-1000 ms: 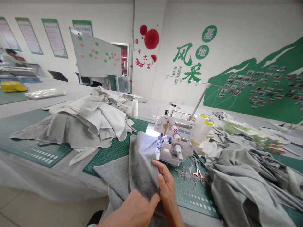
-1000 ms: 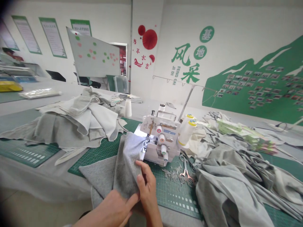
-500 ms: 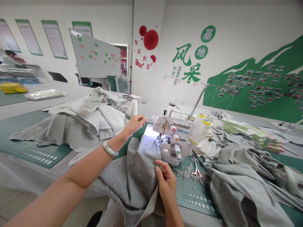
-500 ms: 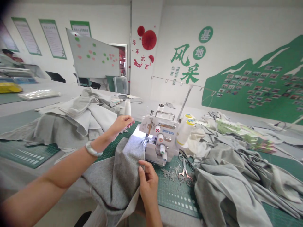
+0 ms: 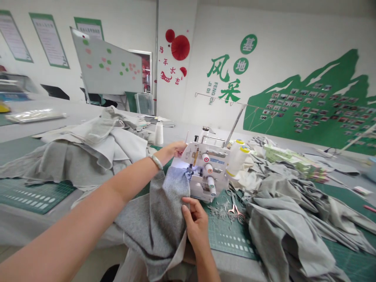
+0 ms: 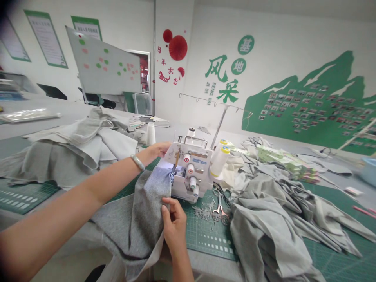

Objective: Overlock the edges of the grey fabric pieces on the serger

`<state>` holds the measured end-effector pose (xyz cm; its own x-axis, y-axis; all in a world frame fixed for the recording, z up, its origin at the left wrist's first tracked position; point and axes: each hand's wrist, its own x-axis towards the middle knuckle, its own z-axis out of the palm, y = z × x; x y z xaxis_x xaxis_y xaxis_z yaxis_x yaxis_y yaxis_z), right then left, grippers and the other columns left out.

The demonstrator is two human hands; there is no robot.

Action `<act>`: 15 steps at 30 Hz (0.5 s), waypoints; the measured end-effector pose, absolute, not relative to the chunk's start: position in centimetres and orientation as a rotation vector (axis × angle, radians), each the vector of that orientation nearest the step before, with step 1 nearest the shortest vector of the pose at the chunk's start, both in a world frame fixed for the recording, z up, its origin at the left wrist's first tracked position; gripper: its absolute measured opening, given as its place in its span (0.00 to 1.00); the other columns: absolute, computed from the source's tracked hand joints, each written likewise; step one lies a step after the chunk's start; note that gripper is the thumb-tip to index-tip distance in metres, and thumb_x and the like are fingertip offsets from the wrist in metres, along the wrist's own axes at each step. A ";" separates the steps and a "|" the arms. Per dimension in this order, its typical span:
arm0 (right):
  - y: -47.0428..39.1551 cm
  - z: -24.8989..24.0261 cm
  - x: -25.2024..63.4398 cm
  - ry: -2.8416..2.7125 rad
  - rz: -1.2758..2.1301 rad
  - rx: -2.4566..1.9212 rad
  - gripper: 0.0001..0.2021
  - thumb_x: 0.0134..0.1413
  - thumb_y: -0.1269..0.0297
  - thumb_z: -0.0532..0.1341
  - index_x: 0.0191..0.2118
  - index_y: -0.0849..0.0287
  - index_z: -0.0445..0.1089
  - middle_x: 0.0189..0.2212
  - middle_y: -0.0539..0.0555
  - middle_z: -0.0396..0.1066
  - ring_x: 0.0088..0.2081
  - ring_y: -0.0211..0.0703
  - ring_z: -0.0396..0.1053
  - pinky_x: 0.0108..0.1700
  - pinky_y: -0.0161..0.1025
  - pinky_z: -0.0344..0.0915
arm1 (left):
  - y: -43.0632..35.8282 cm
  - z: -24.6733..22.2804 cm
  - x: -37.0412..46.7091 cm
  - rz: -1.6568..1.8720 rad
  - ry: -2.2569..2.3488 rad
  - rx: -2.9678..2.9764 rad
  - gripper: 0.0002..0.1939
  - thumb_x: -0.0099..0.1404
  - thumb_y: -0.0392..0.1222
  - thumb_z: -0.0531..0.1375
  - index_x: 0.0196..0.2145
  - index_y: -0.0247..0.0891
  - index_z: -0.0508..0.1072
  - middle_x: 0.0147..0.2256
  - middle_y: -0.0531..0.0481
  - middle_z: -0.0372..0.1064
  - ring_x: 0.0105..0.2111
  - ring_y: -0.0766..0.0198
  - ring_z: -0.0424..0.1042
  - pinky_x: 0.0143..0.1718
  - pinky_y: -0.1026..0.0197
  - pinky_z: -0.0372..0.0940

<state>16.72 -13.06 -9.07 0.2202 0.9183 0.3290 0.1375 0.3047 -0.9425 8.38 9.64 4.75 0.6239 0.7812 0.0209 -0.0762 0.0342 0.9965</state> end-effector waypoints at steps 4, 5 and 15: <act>-13.1 -9.1 16.7 -1.233 0.754 -1.135 0.12 0.58 0.57 0.59 0.41 0.59 0.72 0.22 0.44 0.48 0.24 0.36 0.51 0.26 0.32 0.50 | 8.2 5.6 7.7 0.711 0.632 1.391 0.12 0.50 0.40 0.68 0.32 0.33 0.74 0.23 0.50 0.72 0.29 0.59 0.73 0.32 0.61 0.66; -13.1 -9.1 16.8 -1.230 0.756 -1.132 0.12 0.58 0.57 0.59 0.41 0.59 0.72 0.22 0.44 0.49 0.24 0.36 0.52 0.26 0.32 0.51 | 7.6 5.7 7.5 0.710 0.619 1.391 0.12 0.51 0.40 0.67 0.33 0.32 0.74 0.24 0.50 0.73 0.29 0.59 0.73 0.33 0.60 0.67; -13.2 -8.9 16.8 -1.229 0.757 -1.119 0.11 0.57 0.58 0.59 0.40 0.59 0.72 0.22 0.45 0.52 0.24 0.36 0.52 0.26 0.32 0.51 | 6.5 5.7 8.3 0.783 0.613 1.338 0.10 0.56 0.43 0.64 0.31 0.32 0.75 0.24 0.48 0.72 0.28 0.60 0.73 0.31 0.61 0.66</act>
<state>16.77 -13.19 -8.92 0.2174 0.9176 0.3327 0.1157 0.3142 -0.9423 8.29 6.50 5.67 0.6102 0.7908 0.0472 -0.1442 0.0522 0.9882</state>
